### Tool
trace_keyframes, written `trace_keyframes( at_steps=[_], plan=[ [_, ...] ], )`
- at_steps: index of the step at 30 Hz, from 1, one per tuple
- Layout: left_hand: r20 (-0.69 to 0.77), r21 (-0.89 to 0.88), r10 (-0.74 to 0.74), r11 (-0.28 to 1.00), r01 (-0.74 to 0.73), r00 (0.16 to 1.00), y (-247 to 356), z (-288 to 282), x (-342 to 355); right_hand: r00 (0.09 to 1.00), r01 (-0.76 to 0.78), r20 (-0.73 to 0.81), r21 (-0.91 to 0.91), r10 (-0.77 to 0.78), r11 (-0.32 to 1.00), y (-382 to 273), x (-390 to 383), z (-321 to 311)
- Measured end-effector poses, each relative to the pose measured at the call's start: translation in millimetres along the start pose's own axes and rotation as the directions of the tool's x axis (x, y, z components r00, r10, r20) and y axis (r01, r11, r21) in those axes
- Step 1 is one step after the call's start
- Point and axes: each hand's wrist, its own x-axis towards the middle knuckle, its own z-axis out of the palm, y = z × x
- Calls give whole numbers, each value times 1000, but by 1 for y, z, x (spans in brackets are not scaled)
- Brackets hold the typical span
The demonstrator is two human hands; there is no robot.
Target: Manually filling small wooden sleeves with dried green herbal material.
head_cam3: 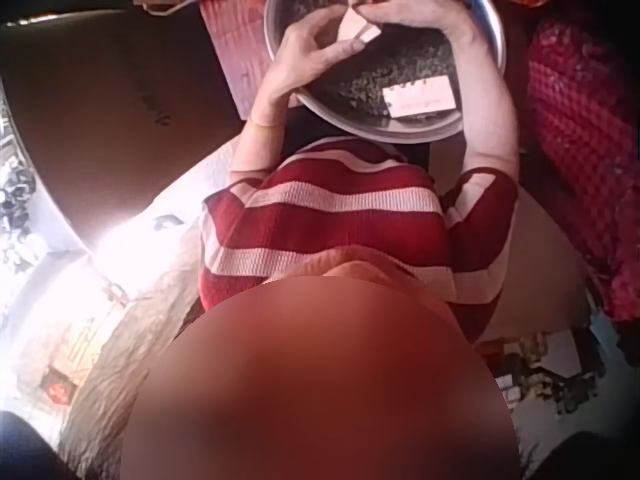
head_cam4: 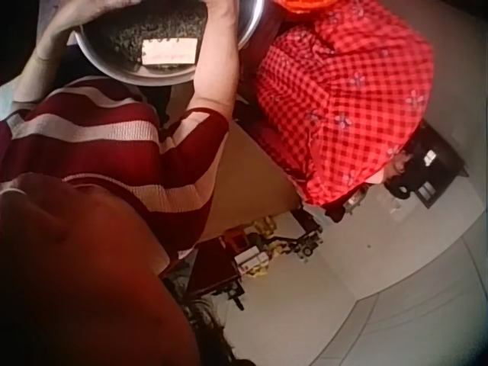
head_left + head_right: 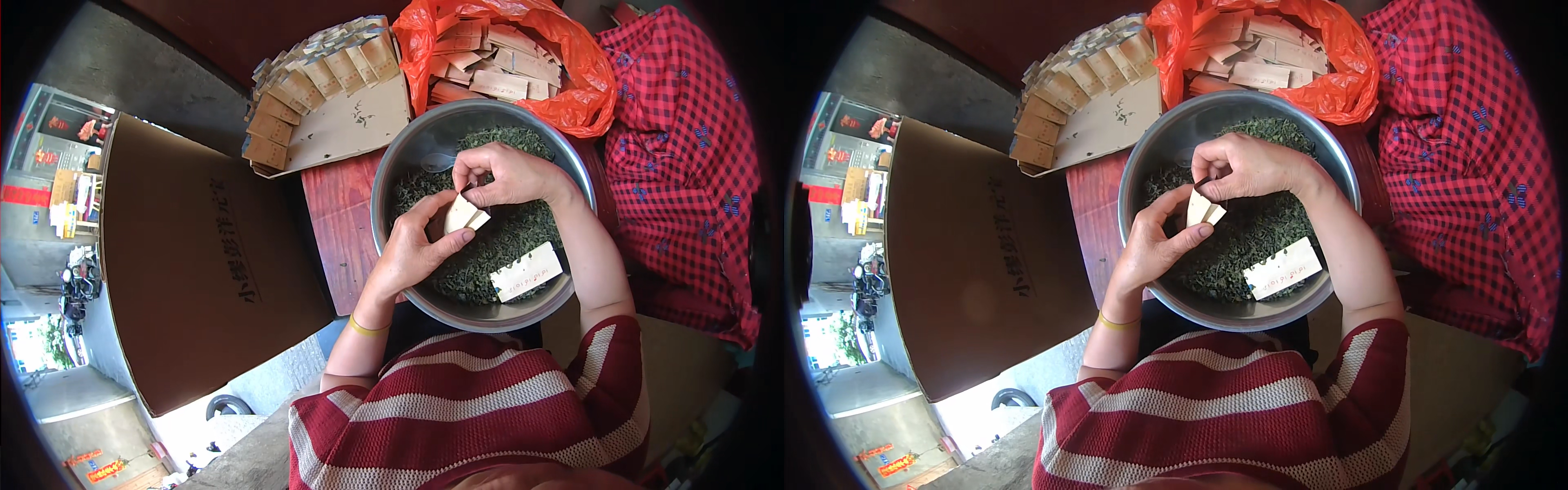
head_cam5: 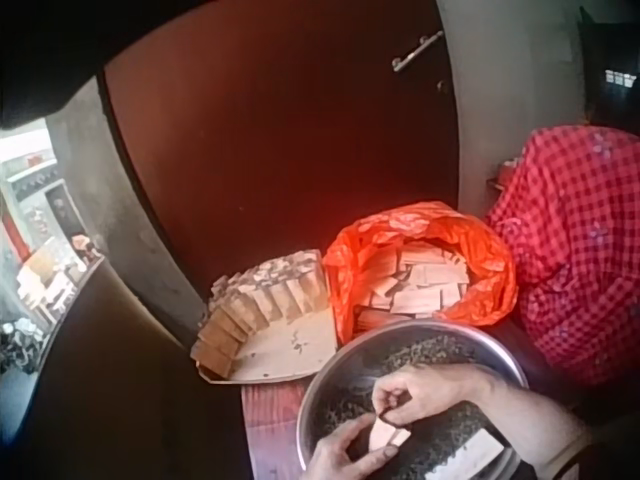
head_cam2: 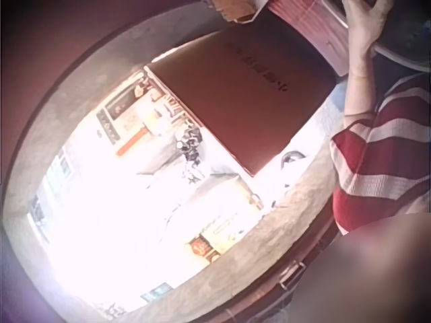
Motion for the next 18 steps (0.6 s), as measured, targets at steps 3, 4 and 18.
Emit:
trace_keyframes(
  at_steps=[3, 4, 18],
  plan=[
    [-14, 91, 47, 995, -45, 999, 2, 0, 0, 1000, 19, -1, -21, -19, 1000, 1, 0, 0],
    [-65, 69, 87, 994, -82, 994, -2, 1, 0, 998, 44, -51, 96, -39, 994, 2, 1, 1],
    [-364, -190, 67, 971, -145, 929, -4, -1, 1, 901, -414, -424, -769, 97, 488, 42, 15, 8]
  ],
)
